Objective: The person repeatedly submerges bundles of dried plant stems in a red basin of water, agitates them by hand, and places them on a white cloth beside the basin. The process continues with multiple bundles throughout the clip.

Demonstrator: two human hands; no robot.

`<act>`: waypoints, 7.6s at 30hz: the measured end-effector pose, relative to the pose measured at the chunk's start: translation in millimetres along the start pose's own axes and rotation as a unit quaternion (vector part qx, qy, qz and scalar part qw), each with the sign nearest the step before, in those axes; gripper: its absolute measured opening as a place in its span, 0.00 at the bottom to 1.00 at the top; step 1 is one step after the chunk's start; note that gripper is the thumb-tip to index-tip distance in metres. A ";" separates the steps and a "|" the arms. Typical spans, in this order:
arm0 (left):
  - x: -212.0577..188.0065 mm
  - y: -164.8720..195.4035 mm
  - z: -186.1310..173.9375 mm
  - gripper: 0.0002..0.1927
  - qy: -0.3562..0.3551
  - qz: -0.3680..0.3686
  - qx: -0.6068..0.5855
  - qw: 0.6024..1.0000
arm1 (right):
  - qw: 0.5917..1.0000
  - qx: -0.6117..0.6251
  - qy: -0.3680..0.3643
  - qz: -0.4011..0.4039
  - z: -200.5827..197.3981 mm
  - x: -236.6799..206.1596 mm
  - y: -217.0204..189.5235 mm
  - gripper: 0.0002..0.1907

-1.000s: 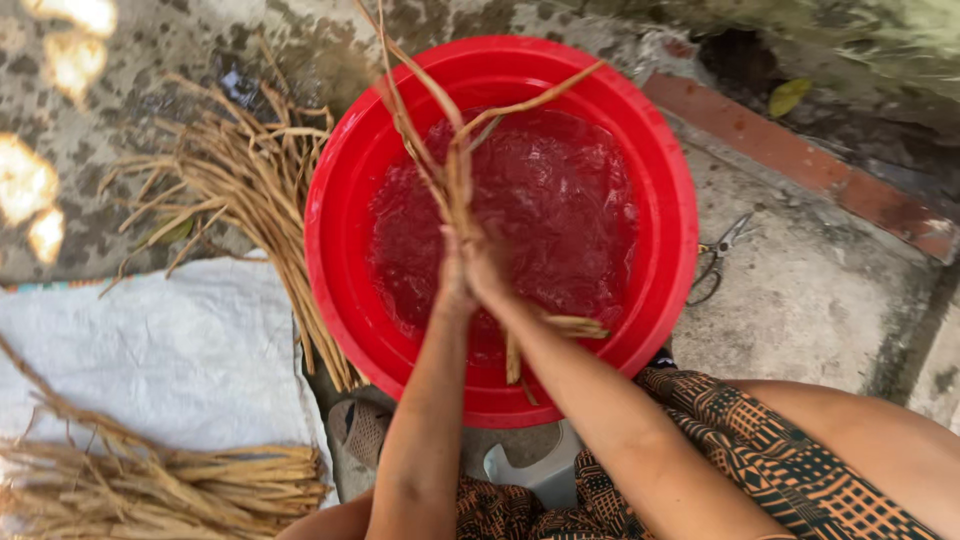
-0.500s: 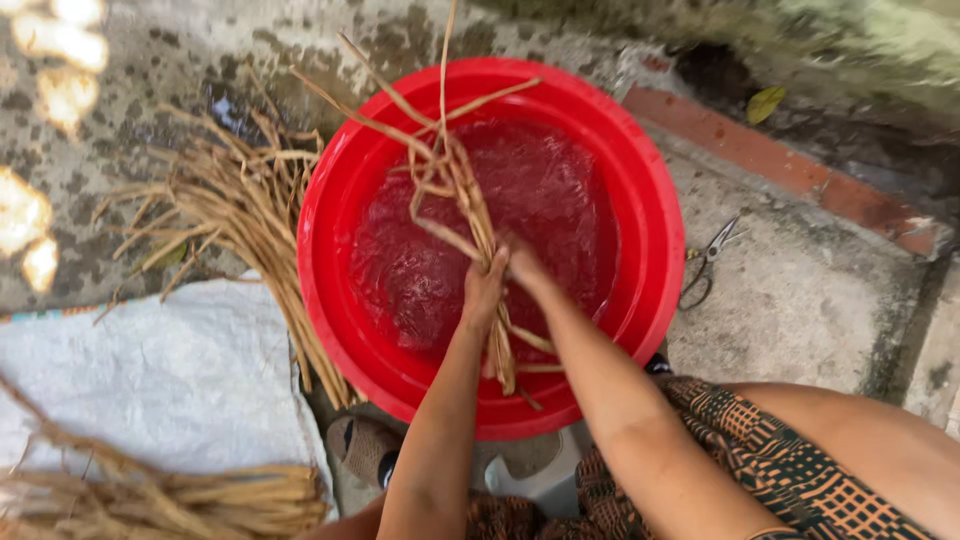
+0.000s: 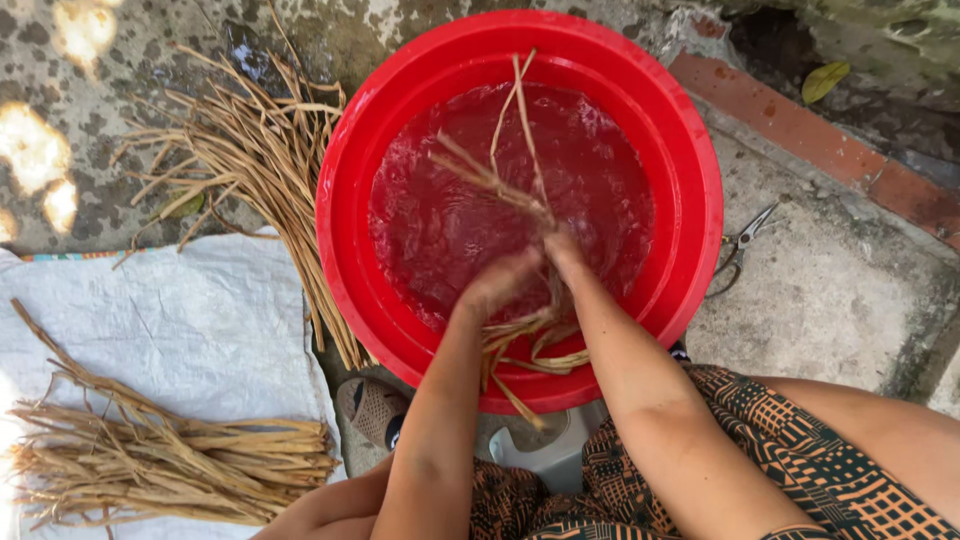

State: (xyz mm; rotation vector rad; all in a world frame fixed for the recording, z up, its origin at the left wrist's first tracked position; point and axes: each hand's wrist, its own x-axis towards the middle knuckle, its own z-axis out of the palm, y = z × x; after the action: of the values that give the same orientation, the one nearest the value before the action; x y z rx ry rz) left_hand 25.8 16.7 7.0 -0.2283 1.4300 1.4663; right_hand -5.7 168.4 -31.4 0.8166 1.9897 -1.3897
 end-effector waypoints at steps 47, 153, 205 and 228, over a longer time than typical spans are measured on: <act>2.2 -8.5 -50.8 0.32 0.052 0.204 -0.487 0.847 | 0.993 -0.026 -0.020 -0.112 49.3 -53.0 -66.2 0.17; -74.4 22.2 -29.9 0.12 0.219 0.002 0.010 0.976 | 0.938 -0.130 -0.320 0.003 16.4 -118.7 -25.4 0.14; -164.9 141.8 -29.2 0.14 0.275 0.019 0.472 0.838 | 0.952 -0.068 -0.200 -0.223 -17.3 -110.5 -99.5 0.17; -11.1 10.1 19.5 0.45 0.165 -0.006 0.073 0.984 | 0.971 0.206 -0.110 0.044 16.5 -62.1 -37.8 0.22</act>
State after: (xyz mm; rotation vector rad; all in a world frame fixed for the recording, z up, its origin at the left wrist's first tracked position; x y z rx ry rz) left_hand 33.0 29.5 26.8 -0.4023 1.7906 1.3490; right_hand 7.9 132.7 32.6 0.8718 1.5014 -1.7864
